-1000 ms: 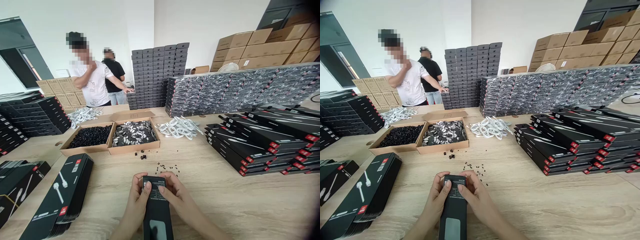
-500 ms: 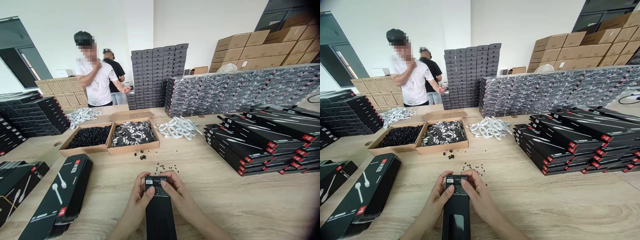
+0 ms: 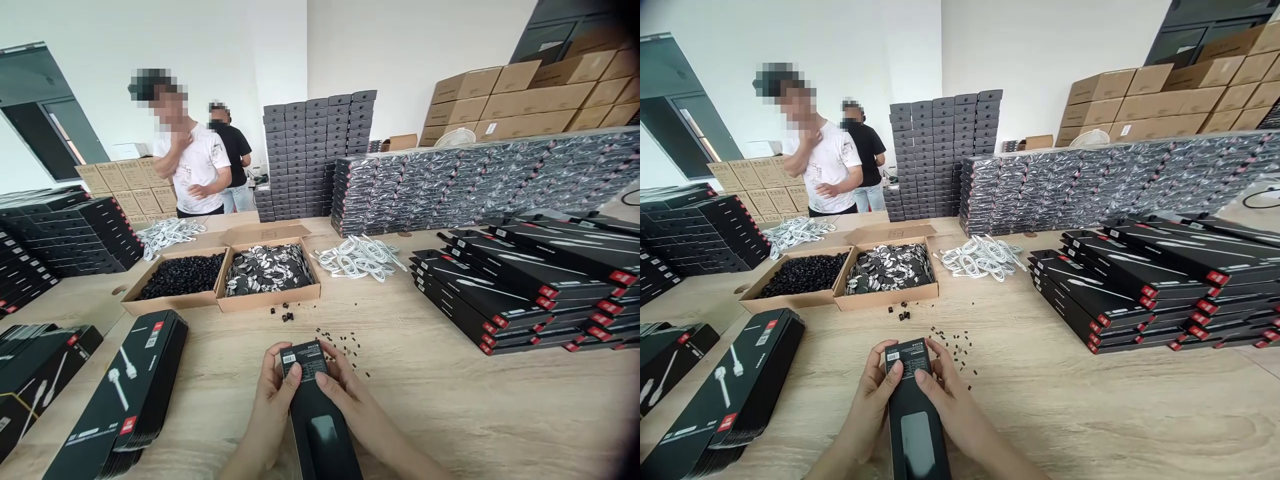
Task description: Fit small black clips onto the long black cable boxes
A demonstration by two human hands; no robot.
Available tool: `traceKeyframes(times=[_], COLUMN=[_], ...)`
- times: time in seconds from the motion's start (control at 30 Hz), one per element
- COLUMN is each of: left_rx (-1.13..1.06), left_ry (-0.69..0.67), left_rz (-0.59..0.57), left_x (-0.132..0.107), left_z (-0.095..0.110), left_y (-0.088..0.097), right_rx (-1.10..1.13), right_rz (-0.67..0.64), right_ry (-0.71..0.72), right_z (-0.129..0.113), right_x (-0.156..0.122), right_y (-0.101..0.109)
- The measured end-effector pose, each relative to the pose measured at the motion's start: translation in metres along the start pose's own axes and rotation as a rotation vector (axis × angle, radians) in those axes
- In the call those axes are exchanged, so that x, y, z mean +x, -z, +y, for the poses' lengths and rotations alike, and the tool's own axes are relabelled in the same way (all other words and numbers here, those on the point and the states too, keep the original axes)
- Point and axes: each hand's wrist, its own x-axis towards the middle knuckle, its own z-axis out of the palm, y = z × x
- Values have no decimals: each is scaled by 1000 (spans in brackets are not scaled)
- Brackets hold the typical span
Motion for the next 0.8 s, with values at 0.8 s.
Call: traceKeyframes(times=[0.8], left_rx=[-68], left_ry=[607], left_rz=[-439], left_x=[-16], left_z=[-2], left_y=[11], right_rx=[-293], right_rz=[-189], right_ry=[105], right_z=[-30], right_x=[3], right_y=[42])
